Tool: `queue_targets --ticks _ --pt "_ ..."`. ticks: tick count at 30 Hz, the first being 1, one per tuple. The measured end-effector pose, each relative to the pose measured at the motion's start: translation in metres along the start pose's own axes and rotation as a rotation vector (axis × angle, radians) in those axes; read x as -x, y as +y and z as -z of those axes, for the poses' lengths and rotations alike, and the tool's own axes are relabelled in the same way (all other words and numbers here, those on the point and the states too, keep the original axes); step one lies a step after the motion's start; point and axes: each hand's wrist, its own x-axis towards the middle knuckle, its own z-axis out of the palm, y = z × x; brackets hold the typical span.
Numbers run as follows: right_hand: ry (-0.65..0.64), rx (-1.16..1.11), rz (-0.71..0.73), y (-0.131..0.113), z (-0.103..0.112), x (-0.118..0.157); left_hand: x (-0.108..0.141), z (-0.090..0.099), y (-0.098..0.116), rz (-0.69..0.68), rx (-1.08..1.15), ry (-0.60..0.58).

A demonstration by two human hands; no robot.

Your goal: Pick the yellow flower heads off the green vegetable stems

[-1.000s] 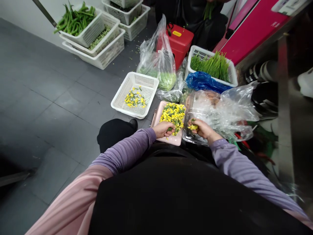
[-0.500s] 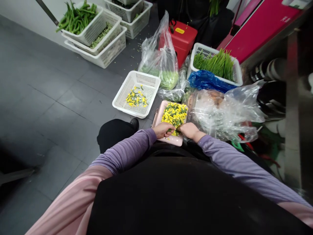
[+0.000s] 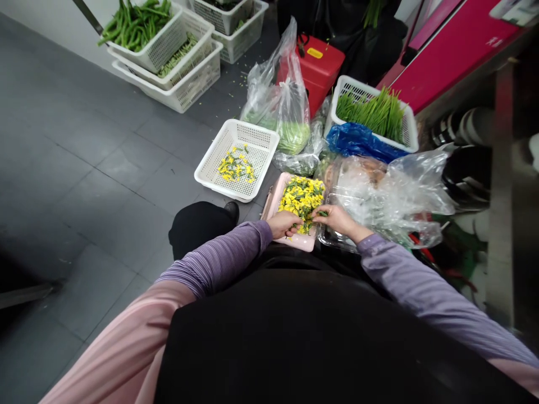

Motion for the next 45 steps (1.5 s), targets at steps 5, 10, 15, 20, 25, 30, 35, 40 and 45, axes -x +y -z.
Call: queue_targets --ticks 5,10,15,20,25,30,35,40,45 --pt "0.06 -0.294 -0.059 -0.013 -0.001 0.016 -0.003 -0.006 -0.001 -0.014 -0.044 -0.048" --pt "0.032 -0.209 -0.002 -0.024 -0.006 0.024 -0.004 -0.008 -0.002 -0.028 -0.09 -0.145" --pt "0.047 -0.14 0.09 -0.03 -0.003 0.024 -0.006 -0.006 -0.003 -0.027 -0.155 -0.144" --pt "0.026 -0.114 0.09 -0.037 -0.001 0.023 -0.008 -0.002 -0.004 -0.039 -0.193 -0.169" --pt "0.104 -0.371 -0.021 -0.047 -0.005 0.025 -0.004 -0.006 -0.004 -0.055 -0.167 -0.167" --pt "0.288 -0.974 -0.29 -0.021 0.007 0.031 0.001 -0.006 -0.001 -0.021 -0.04 -0.106" --pt "0.304 -0.996 -0.43 0.015 0.016 0.029 0.001 0.001 0.001 -0.037 0.002 -0.022" --pt "0.184 -0.009 -0.399 -0.002 -0.011 0.007 -0.005 0.001 -0.003 -0.042 -0.003 -0.02" --pt "0.042 0.476 -0.292 -0.015 -0.027 -0.001 -0.005 0.0 -0.003 -0.039 -0.012 -0.023"
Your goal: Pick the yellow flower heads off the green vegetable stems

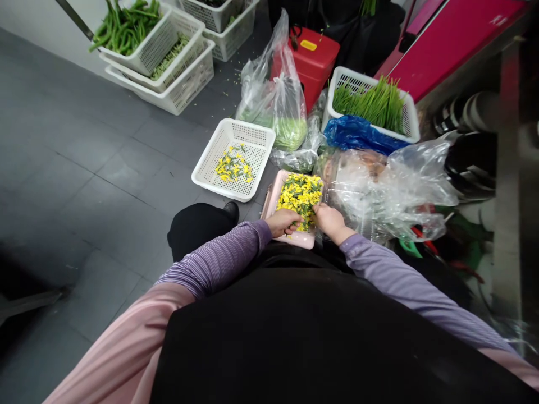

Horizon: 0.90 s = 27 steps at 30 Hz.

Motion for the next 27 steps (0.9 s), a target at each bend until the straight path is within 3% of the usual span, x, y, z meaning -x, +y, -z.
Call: queue_targets --ticks 6,10,15,23,27 --pt "0.122 -0.391 -0.052 0.03 0.001 0.002 0.0 -0.001 0.001 0.033 -0.012 0.005" --pt "0.01 -0.814 -0.103 0.036 0.013 0.014 -0.002 -0.003 0.001 0.042 -0.02 0.014" --pt "-0.145 -1.265 -0.088 0.022 0.034 0.036 -0.001 -0.005 0.0 0.041 -0.059 -0.052" --pt "-0.313 -1.491 -0.1 0.013 0.043 0.042 0.006 -0.007 0.002 0.006 -0.084 -0.227" --pt "-0.367 -1.51 -0.103 0.012 0.045 0.041 0.008 -0.008 0.001 -0.026 -0.143 -0.239"
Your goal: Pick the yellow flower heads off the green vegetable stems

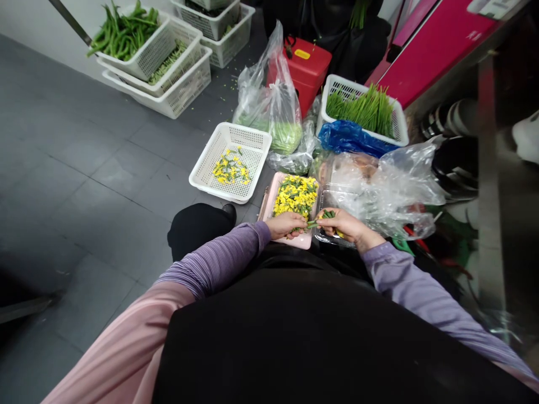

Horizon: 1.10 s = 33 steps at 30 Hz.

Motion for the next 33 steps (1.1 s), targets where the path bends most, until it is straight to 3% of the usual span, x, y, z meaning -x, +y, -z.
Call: queue_targets --ticks 12,19,27,30,33 --pt "-0.015 -0.249 -0.157 0.018 0.003 -0.006 -0.001 -0.001 -0.002 -0.094 0.045 -0.099" --pt "0.067 -0.199 0.063 0.011 -0.004 -0.002 0.003 -0.003 0.004 -0.027 0.077 -0.087" --pt "0.237 -0.109 0.196 0.012 -0.011 -0.005 0.0 -0.001 0.001 -0.055 0.078 -0.011" --pt "0.158 -0.257 0.196 0.015 -0.016 -0.005 0.001 -0.001 0.003 -0.085 0.098 -0.026" --pt "0.021 -0.544 0.137 0.017 -0.014 -0.005 0.002 -0.001 0.006 -0.105 0.127 -0.036"
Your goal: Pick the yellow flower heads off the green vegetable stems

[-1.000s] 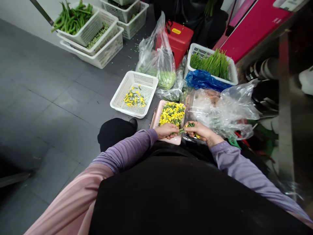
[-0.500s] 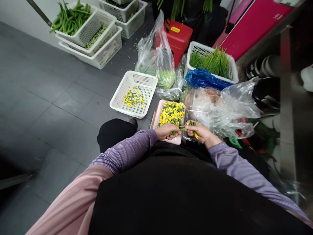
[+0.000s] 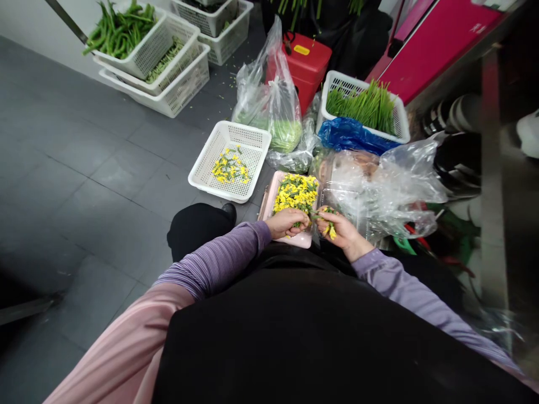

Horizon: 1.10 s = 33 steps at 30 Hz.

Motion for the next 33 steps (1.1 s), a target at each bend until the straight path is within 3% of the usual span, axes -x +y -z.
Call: queue_targets --ticks 5,13,21,24,27,31,33 --pt "-0.03 -0.284 0.0 -0.009 0.02 0.003 0.001 0.004 0.006 0.004 0.112 0.143" --pt "0.034 -0.228 0.004 -0.006 0.04 -0.005 0.002 0.007 0.002 0.058 0.104 0.188" --pt "-0.039 -0.244 -0.065 -0.005 0.032 -0.029 -0.003 0.013 -0.005 0.11 0.085 0.255" --pt "-0.085 -0.272 -0.092 -0.016 0.015 -0.037 0.002 0.012 -0.005 0.13 0.076 0.29" --pt "-0.129 -0.224 -0.169 -0.03 -0.017 -0.059 0.009 0.01 -0.006 0.153 0.088 0.306" --pt "-0.028 -0.05 -0.193 -0.045 -0.082 -0.114 0.016 0.006 -0.006 0.143 0.114 0.291" --pt "-0.036 0.074 -0.186 -0.051 -0.118 -0.144 0.017 0.005 -0.004 0.143 0.13 0.284"
